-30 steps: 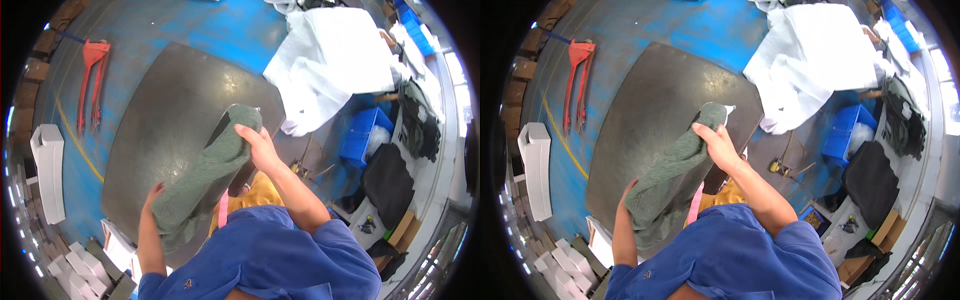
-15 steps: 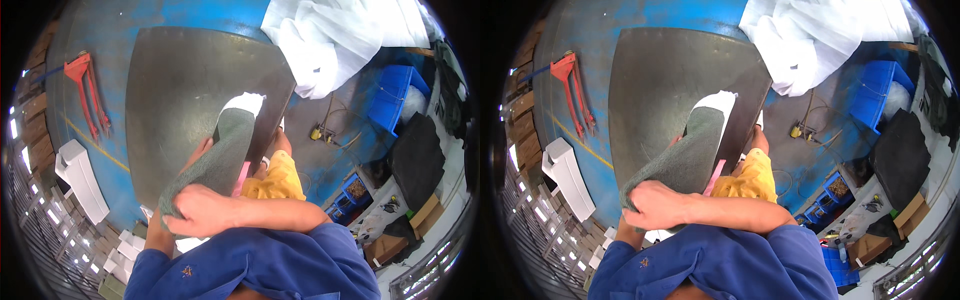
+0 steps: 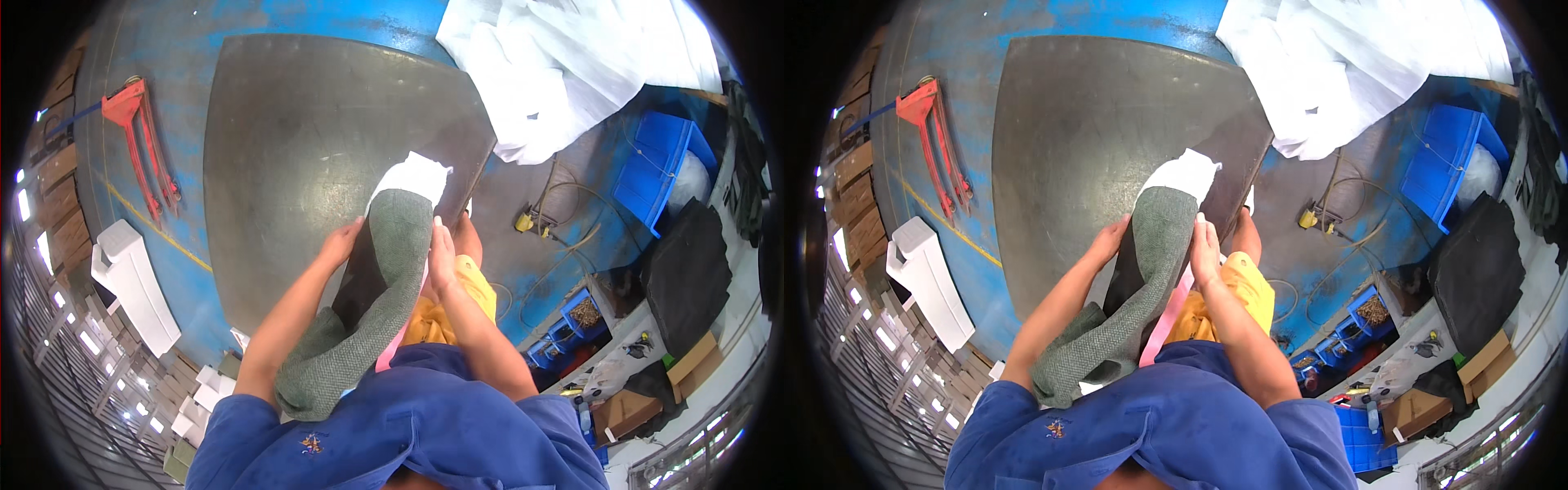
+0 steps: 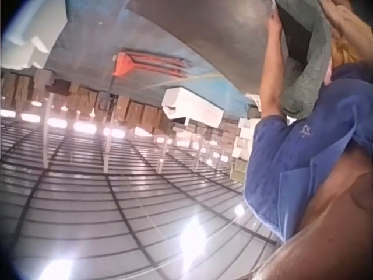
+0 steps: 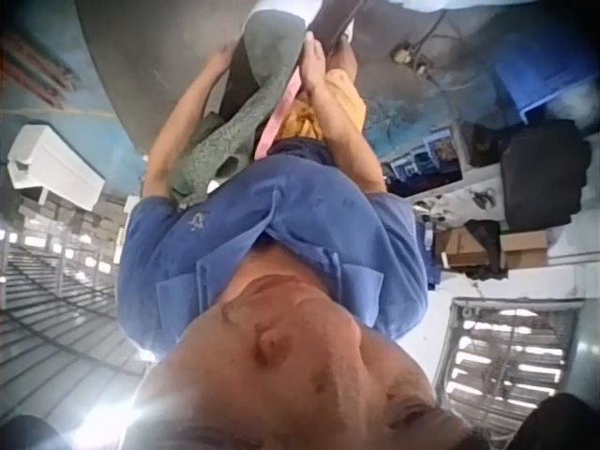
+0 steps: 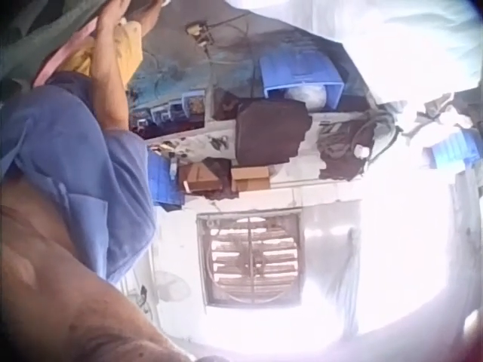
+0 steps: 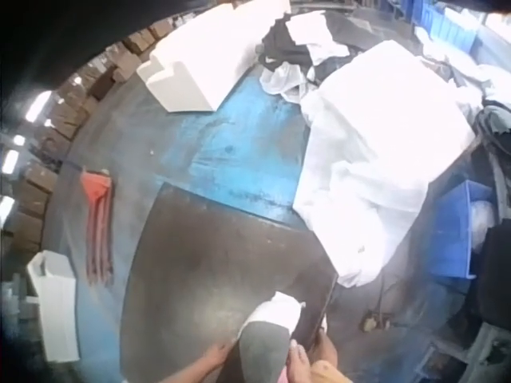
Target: Wrap a white foam piece around a wooden frame and fit a green fabric cover over the assembly, using scissors to trim materials.
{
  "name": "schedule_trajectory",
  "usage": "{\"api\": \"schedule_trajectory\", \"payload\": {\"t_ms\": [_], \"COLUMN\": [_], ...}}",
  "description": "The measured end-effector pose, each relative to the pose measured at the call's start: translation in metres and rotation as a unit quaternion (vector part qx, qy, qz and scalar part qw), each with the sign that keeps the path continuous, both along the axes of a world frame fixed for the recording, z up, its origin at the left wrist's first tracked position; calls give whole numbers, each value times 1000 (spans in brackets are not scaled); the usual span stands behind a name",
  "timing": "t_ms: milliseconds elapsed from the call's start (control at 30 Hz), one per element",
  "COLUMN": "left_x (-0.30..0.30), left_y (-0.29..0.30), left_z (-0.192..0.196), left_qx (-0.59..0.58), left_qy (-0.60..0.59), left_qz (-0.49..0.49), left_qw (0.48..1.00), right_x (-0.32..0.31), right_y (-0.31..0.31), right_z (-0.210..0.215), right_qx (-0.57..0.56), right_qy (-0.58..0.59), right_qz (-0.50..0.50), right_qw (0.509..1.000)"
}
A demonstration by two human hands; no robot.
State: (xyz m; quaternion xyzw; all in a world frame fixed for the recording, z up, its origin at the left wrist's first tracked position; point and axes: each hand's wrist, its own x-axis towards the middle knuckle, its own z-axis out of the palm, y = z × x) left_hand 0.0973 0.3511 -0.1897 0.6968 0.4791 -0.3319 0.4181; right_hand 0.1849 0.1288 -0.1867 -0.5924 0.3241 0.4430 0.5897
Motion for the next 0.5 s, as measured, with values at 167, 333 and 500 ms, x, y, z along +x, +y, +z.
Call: {"api": "schedule_trajectory", "payload": {"t_ms": [167,333,500], "left_x": [8,9,5], "left_y": [9,22,19], "left_z": [0,6,18], "left_qx": [-120,-182,-182], "left_qy": [27,98,78], "left_qz": [31,29,78], "left_qw": [992,978,977], "right_x": [7,19,20], "right_y": [2,11,19], "right_z": [-25,-39,-39], "right_qx": [33,75,-15], "right_qy": [81,126,113], "right_qz": [-71,-146,-173], "right_qw": [994,978,978]}}
